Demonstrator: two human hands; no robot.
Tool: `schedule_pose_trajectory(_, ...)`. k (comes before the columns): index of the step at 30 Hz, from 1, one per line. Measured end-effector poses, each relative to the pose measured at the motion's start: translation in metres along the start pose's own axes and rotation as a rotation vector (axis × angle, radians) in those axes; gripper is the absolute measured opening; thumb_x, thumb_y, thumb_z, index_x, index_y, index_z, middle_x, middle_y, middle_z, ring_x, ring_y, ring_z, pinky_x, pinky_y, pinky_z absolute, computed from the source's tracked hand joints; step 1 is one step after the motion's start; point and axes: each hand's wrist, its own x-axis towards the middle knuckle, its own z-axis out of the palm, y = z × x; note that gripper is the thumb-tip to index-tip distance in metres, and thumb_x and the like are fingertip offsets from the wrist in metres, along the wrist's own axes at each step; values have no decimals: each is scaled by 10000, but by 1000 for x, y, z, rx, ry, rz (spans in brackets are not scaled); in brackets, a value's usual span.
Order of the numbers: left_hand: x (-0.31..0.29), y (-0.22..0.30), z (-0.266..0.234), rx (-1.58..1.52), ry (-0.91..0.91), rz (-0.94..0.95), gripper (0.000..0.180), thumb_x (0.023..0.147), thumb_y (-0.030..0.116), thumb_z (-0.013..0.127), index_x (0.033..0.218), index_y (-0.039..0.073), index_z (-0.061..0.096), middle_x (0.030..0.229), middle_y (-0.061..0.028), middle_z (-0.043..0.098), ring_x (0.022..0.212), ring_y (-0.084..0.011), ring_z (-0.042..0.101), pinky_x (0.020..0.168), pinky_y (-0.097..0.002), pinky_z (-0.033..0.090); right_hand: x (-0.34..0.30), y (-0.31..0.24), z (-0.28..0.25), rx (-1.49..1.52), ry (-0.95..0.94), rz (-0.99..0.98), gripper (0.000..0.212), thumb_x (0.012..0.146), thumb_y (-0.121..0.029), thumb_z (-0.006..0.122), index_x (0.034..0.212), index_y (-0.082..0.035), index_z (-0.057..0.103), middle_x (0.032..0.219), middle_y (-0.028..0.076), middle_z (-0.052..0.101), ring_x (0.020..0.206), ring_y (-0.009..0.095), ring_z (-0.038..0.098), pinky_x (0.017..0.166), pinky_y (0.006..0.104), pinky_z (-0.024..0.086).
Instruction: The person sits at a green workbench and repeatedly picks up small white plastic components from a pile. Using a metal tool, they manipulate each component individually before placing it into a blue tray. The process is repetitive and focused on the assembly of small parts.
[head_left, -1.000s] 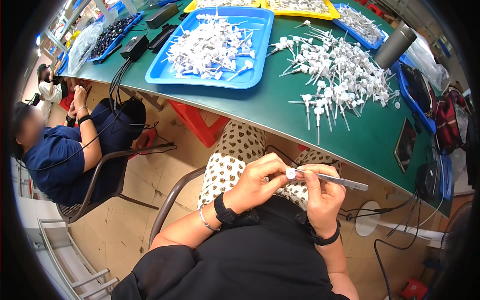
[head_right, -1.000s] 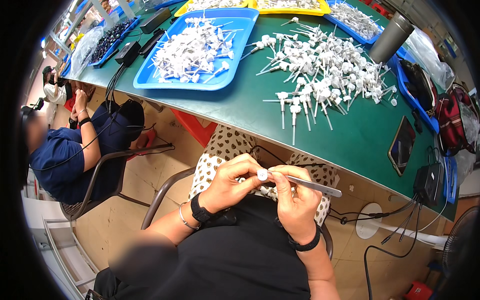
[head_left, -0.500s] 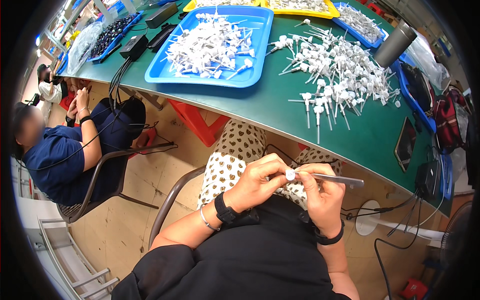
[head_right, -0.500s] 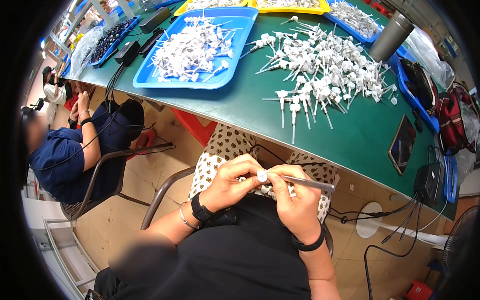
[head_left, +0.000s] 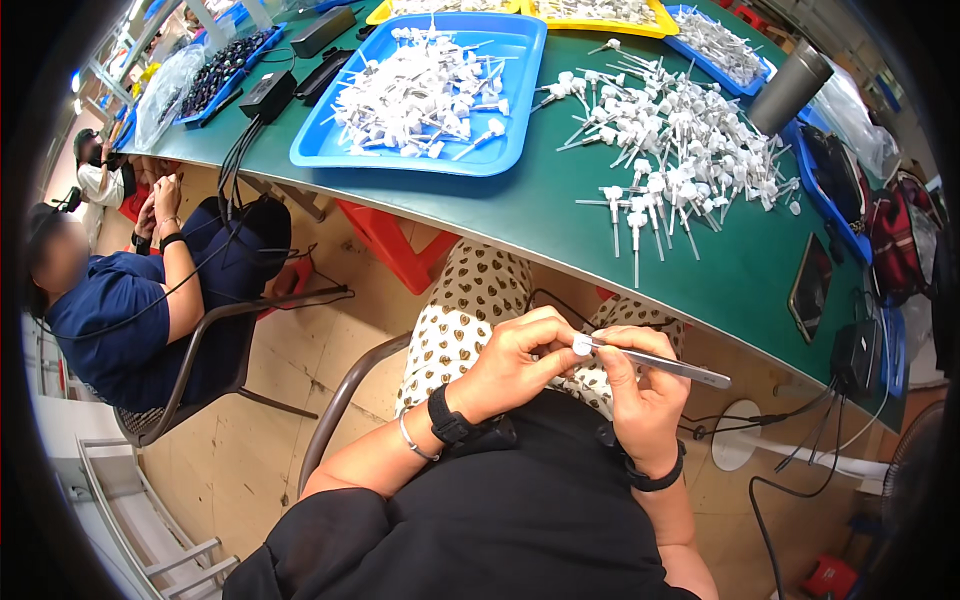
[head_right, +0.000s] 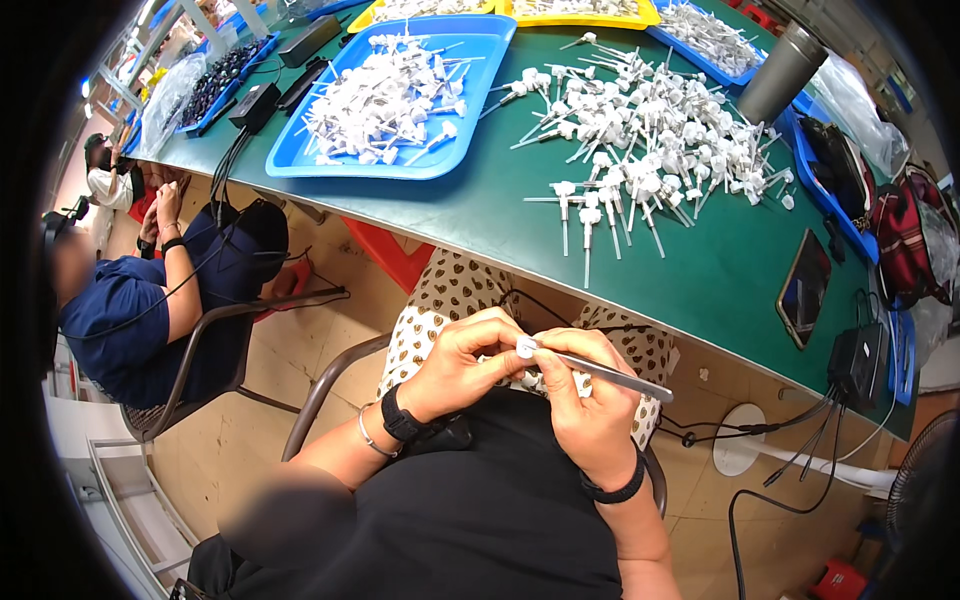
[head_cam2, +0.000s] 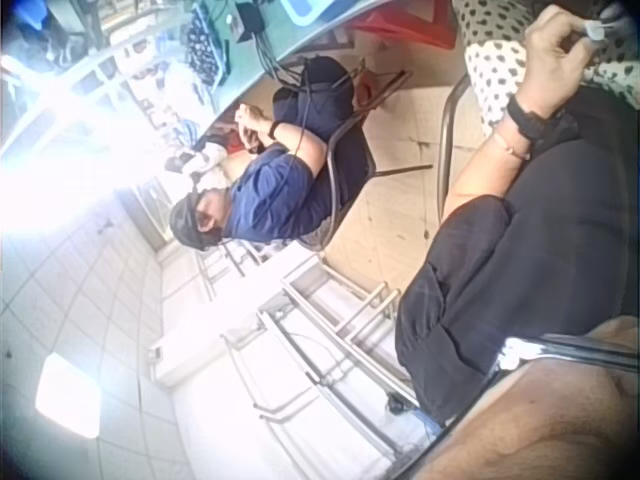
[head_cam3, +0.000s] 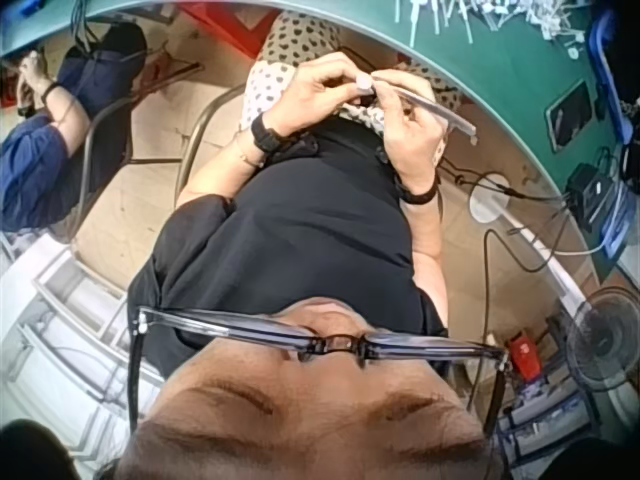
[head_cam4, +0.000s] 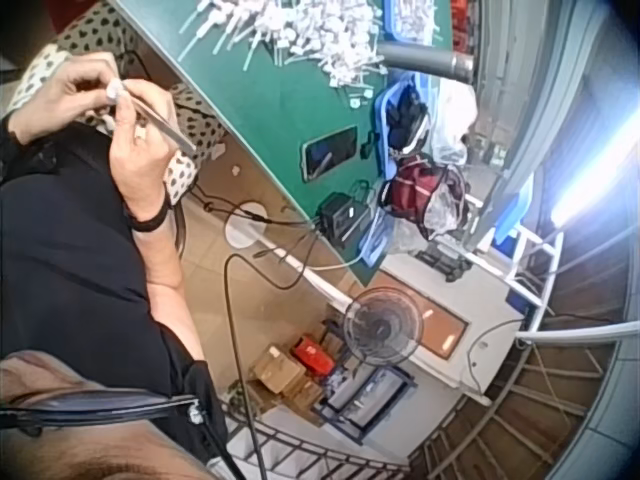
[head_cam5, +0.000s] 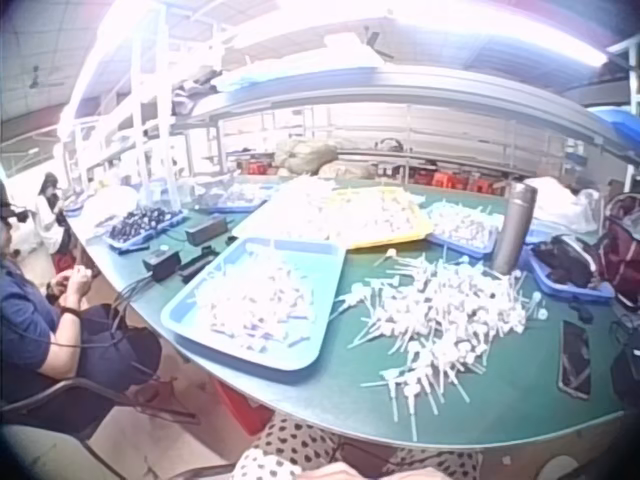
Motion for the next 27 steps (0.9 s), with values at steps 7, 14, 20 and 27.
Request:
schedule_pose_trajectory(7,0,1,0,60,-5,24,82,937,31,709,997,-24,709,923,-71,641,740,-112,657,614,-237,532,0,6,4,-25,33,-51,56,939,21,674,994,27,664,952,117,707,830,173,664,727,288,529)
schedule_pose_trajectory(14,0,1,0,85,-7,30,84,933,39,717,993,-19,713,915,-66,645,733,-110,649,609,-236,522,0,9,6,-2,68,-48,58,931,5,691,982,26,678,925,116,716,747,180,665,667,291,531)
schedule_pose_trajectory(20,1,2,0,84,-7,32,82,936,39,713,994,-19,714,915,-70,648,730,-111,651,612,-238,524,0,9,8,35,90,-11,59,941,-4,688,988,29,675,919,107,716,747,162,661,657,281,524)
schedule_pose_trajectory(27,1,0,0,87,-12,22,82,939,42,712,993,-19,714,916,-69,647,730,-108,650,612,-236,525,0,8,7,33,82,-2,61,943,-5,686,990,33,672,914,110,714,738,160,655,656,278,522)
